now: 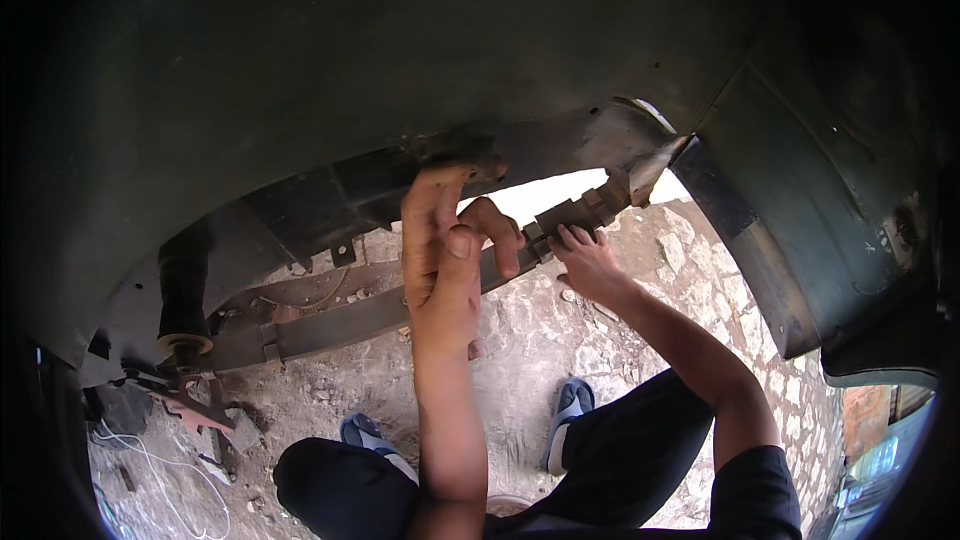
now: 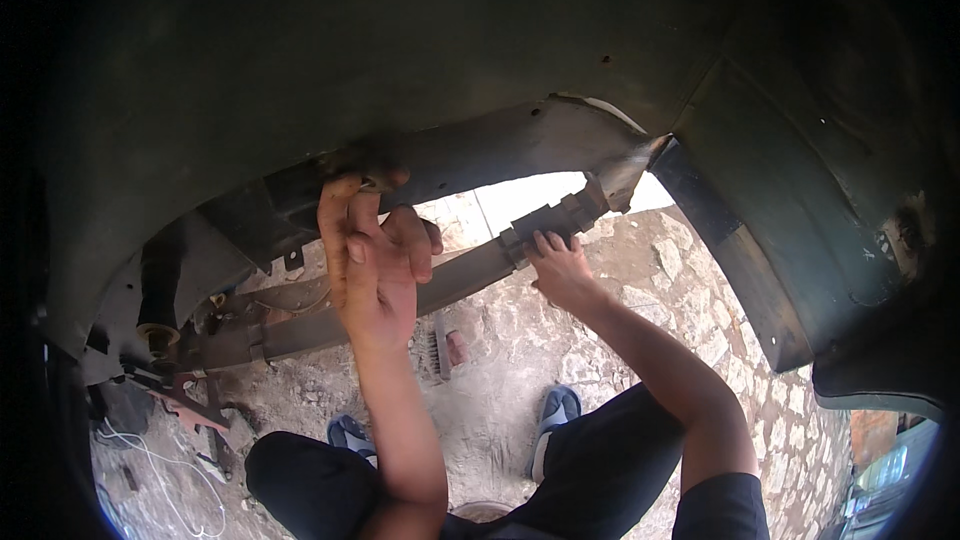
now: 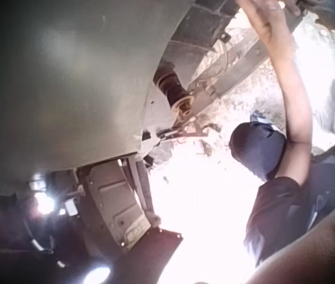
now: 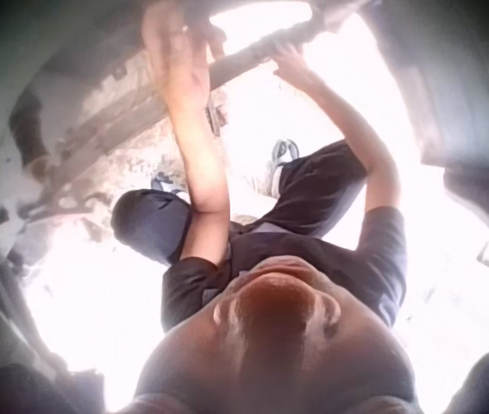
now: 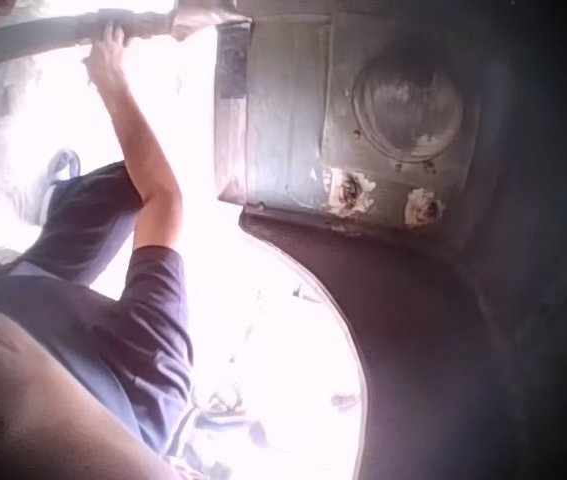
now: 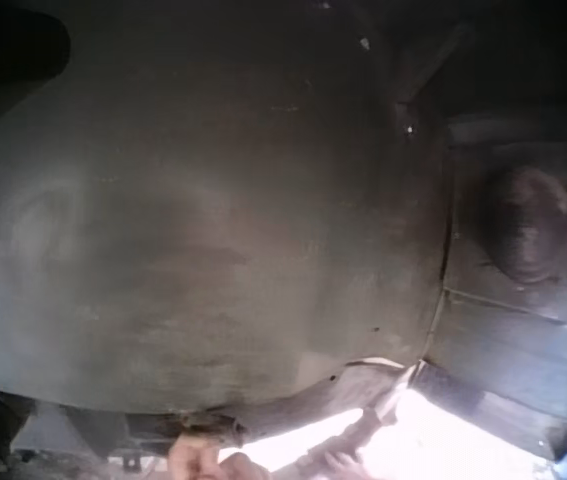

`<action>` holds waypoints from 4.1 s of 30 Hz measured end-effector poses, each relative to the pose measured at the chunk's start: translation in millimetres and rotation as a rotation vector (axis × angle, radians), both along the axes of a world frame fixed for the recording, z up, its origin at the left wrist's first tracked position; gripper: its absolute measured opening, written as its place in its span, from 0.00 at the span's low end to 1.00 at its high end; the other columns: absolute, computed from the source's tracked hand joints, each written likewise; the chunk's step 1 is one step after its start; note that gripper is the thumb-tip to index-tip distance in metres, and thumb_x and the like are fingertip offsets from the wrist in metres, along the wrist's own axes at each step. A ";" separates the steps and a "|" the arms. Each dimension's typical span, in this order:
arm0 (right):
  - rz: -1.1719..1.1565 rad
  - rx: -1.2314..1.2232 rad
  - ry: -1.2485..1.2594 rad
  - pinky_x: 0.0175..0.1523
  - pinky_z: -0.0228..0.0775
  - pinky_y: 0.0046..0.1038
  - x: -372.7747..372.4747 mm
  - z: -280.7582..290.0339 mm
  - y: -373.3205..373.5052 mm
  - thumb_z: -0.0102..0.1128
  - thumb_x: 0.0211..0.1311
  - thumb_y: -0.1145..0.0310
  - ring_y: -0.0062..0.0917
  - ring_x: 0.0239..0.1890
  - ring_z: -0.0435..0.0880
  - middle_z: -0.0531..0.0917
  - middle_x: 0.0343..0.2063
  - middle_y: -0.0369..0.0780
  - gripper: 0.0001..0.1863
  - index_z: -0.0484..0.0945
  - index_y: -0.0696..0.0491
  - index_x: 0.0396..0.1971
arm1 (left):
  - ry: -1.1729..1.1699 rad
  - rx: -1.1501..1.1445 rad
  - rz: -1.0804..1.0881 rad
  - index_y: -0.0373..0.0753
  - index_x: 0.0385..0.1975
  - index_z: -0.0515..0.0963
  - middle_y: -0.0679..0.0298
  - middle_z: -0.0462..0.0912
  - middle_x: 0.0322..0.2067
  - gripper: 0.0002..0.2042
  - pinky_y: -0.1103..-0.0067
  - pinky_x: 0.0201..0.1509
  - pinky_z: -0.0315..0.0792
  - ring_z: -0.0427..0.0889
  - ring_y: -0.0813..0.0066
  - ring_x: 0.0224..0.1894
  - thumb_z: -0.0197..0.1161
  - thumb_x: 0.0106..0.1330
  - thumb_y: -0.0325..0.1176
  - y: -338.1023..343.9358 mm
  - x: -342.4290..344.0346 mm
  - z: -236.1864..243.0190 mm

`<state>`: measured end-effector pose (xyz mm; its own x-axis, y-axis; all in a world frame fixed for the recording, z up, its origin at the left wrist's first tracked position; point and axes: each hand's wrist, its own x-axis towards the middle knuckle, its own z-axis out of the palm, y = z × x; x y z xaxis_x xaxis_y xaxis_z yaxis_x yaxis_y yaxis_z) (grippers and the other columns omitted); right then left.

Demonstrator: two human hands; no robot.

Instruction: The person crouches under a vehicle and uses a small metal tool to scrape or adjust a metal bracket on the undercarriage. They repeatedly rub the tool against the bracket and surrounding area, occasionally repositioning their hands to reach different spots.

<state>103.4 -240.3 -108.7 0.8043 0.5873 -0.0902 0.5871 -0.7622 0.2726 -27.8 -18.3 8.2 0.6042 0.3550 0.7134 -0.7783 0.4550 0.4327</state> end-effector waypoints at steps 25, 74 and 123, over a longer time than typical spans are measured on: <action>-0.109 -0.071 0.057 0.72 0.40 0.54 19.0 6.8 -10.0 0.61 0.60 0.53 0.35 0.73 0.48 0.52 0.71 0.40 0.40 0.54 0.46 0.69 | -0.090 0.020 -0.022 0.39 0.58 0.62 0.52 0.71 0.56 0.20 0.79 0.35 0.69 0.70 0.80 0.23 0.51 0.72 0.42 5.2 7.0 -0.2; 0.050 0.121 -0.010 0.67 0.56 0.46 17.7 0.7 -10.2 0.63 0.58 0.60 0.36 0.68 0.60 0.63 0.66 0.43 0.29 0.69 0.46 0.60 | -0.279 -0.052 -0.172 0.34 0.47 0.69 0.56 0.77 0.43 0.14 0.83 0.32 0.69 0.73 0.82 0.28 0.60 0.67 0.33 10.8 27.7 3.5; 0.004 -0.017 0.143 0.70 0.48 0.51 14.0 16.9 -12.6 0.66 0.55 0.55 0.33 0.70 0.56 0.58 0.69 0.39 0.37 0.63 0.42 0.65 | -0.166 -0.044 0.030 0.39 0.53 0.63 0.45 0.72 0.53 0.23 0.77 0.29 0.73 0.70 0.75 0.15 0.39 0.74 0.53 2.2 26.5 0.8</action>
